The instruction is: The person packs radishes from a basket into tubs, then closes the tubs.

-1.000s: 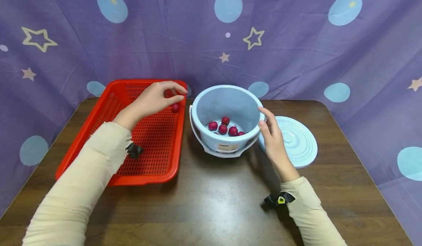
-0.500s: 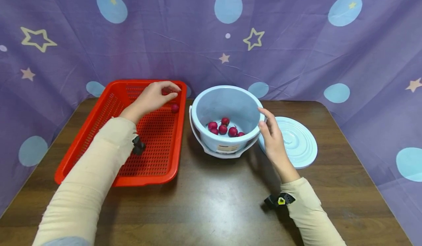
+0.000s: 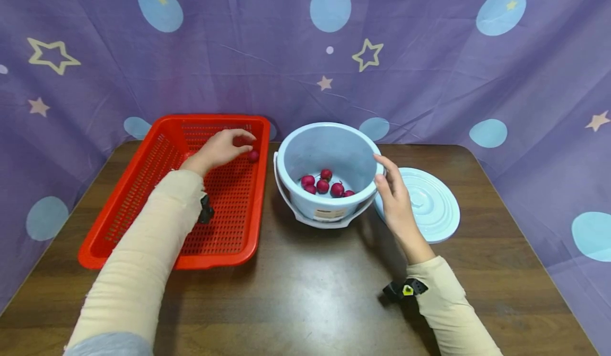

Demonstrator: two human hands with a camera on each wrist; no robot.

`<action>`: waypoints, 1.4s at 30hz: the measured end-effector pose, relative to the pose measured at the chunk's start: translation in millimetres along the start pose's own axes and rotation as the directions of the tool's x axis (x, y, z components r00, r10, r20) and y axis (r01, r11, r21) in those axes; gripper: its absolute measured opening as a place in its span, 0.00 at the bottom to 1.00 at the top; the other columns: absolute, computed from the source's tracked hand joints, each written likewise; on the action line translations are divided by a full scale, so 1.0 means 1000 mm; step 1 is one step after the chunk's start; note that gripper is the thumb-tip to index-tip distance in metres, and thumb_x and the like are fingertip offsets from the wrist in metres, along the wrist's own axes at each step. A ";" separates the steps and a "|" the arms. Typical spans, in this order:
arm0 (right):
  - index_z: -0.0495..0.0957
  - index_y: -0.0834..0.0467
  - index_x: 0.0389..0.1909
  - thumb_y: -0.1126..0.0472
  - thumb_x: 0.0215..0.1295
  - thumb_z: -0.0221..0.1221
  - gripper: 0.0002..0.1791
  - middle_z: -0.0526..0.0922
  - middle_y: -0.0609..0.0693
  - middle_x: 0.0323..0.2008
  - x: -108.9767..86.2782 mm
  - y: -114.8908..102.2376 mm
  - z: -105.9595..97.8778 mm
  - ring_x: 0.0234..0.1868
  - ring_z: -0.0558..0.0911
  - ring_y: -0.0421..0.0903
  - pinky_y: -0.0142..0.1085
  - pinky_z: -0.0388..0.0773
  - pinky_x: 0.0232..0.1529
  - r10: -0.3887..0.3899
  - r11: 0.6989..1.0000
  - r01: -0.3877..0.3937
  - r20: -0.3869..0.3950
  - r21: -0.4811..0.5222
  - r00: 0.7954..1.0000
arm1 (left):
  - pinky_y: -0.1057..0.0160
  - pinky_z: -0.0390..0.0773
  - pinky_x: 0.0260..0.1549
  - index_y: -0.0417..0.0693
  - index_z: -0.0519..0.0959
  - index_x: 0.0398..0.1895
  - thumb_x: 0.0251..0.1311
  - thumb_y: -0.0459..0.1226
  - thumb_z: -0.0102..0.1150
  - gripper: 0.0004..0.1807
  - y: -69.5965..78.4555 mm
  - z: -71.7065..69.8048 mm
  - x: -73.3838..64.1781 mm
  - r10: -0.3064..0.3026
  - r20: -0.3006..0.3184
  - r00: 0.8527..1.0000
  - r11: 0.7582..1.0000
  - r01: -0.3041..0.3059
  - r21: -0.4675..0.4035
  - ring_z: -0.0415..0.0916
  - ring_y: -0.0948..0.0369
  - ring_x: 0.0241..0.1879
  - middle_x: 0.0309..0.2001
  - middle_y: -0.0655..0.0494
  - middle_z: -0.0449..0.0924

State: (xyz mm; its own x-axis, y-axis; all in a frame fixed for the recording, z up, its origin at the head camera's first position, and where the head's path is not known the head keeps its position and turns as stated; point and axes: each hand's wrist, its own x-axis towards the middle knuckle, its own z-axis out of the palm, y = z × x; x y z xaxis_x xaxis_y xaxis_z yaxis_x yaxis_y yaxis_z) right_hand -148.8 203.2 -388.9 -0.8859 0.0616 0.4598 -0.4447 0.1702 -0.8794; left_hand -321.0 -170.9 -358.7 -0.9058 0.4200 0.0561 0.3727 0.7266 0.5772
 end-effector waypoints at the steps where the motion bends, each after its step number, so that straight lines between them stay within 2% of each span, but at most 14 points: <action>1: 0.65 0.62 0.69 0.58 0.76 0.49 0.25 0.66 0.55 0.69 0.000 0.000 0.000 0.64 0.67 0.46 0.34 0.62 0.64 0.002 1.000 -0.002 0.000 0.002 1.000 | 0.46 0.62 0.63 0.40 0.79 0.56 0.66 0.34 0.60 0.17 -0.002 0.002 0.000 -0.001 0.010 1.000 1.000 0.001 0.009 0.69 0.45 0.62 0.57 0.40 0.78; 10: 0.66 0.61 0.70 0.58 0.76 0.48 0.24 0.66 0.55 0.69 -0.001 -0.001 0.000 0.64 0.68 0.46 0.34 0.62 0.64 0.015 1.000 -0.015 0.000 -0.013 1.000 | 0.46 0.63 0.64 0.40 0.79 0.57 0.66 0.34 0.59 0.18 -0.011 0.016 0.003 -0.037 0.082 0.996 0.998 0.033 0.058 0.70 0.45 0.59 0.57 0.40 0.77; 14: 0.66 0.61 0.70 0.58 0.76 0.48 0.24 0.66 0.55 0.68 0.000 -0.001 -0.001 0.63 0.68 0.45 0.34 0.62 0.63 0.008 1.000 -0.008 -0.004 -0.020 1.000 | 0.46 0.63 0.64 0.36 0.78 0.57 0.65 0.32 0.60 0.18 -0.012 0.019 0.005 -0.016 0.087 0.996 0.998 0.010 0.059 0.69 0.43 0.59 0.57 0.36 0.75; 18: 0.66 0.61 0.70 0.58 0.76 0.49 0.24 0.67 0.55 0.68 0.001 -0.002 0.000 0.62 0.69 0.45 0.34 0.63 0.63 0.007 1.000 -0.007 -0.002 -0.009 1.000 | 0.46 0.65 0.62 0.34 0.78 0.56 0.63 0.31 0.61 0.19 -0.013 0.019 0.004 0.002 0.103 0.995 0.997 -0.010 0.083 0.70 0.43 0.54 0.54 0.35 0.73; 22: 0.66 0.61 0.70 0.57 0.76 0.49 0.25 0.67 0.55 0.68 0.001 -0.003 0.000 0.62 0.69 0.46 0.34 0.63 0.62 0.012 1.000 -0.012 0.003 -0.016 1.000 | 0.47 0.68 0.59 0.36 0.78 0.54 0.62 0.31 0.61 0.17 -0.012 0.018 0.001 -0.037 0.128 0.991 0.996 0.027 0.084 0.73 0.46 0.50 0.50 0.38 0.78; 25: 0.66 0.60 0.70 0.57 0.76 0.49 0.25 0.67 0.55 0.68 0.001 -0.003 0.000 0.62 0.69 0.46 0.34 0.63 0.62 0.017 1.000 -0.017 0.001 -0.024 1.000 | 0.46 0.69 0.58 0.39 0.79 0.53 0.62 0.32 0.62 0.16 -0.010 0.017 -0.001 -0.074 0.122 0.990 0.994 0.063 0.092 0.74 0.46 0.49 0.48 0.41 0.80; 29: 0.66 0.60 0.70 0.58 0.76 0.49 0.24 0.67 0.55 0.68 0.001 -0.003 0.000 0.62 0.69 0.46 0.33 0.63 0.62 0.019 1.000 -0.019 0.001 -0.023 1.000 | 0.46 0.69 0.57 0.41 0.79 0.53 0.62 0.34 0.63 0.16 -0.008 0.014 -0.003 -0.097 0.105 0.990 0.990 0.085 0.109 0.75 0.47 0.49 0.48 0.41 0.81; 32: 0.66 0.60 0.70 0.58 0.76 0.49 0.24 0.67 0.55 0.68 0.001 -0.003 0.000 0.62 0.68 0.45 0.33 0.62 0.63 0.012 1.000 -0.012 0.000 -0.024 1.000 | 0.46 0.69 0.57 0.41 0.79 0.54 0.63 0.36 0.63 0.17 -0.004 0.009 -0.005 -0.090 0.098 0.991 0.992 0.081 0.098 0.75 0.46 0.50 0.49 0.41 0.81; 42: 0.66 0.61 0.69 0.58 0.76 0.49 0.24 0.67 0.56 0.68 0.001 -0.001 -0.001 0.61 0.67 0.42 0.33 0.61 0.63 0.001 0.999 -0.001 -0.004 -0.035 1.000 | 0.41 0.69 0.53 0.51 0.78 0.59 0.67 0.46 0.58 0.20 0.014 -0.019 -0.018 -0.091 0.109 0.990 0.987 0.075 0.142 0.75 0.48 0.53 0.55 0.46 0.80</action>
State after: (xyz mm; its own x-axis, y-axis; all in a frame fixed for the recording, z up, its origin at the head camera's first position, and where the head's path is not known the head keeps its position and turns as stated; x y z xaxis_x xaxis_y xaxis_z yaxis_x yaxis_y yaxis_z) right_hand -149.0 204.4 -387.4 -0.8858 0.0654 0.4594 -0.4388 0.2041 -0.8751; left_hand -303.0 -178.8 -336.0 -0.9083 0.4094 -0.0859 0.3287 0.8256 0.4585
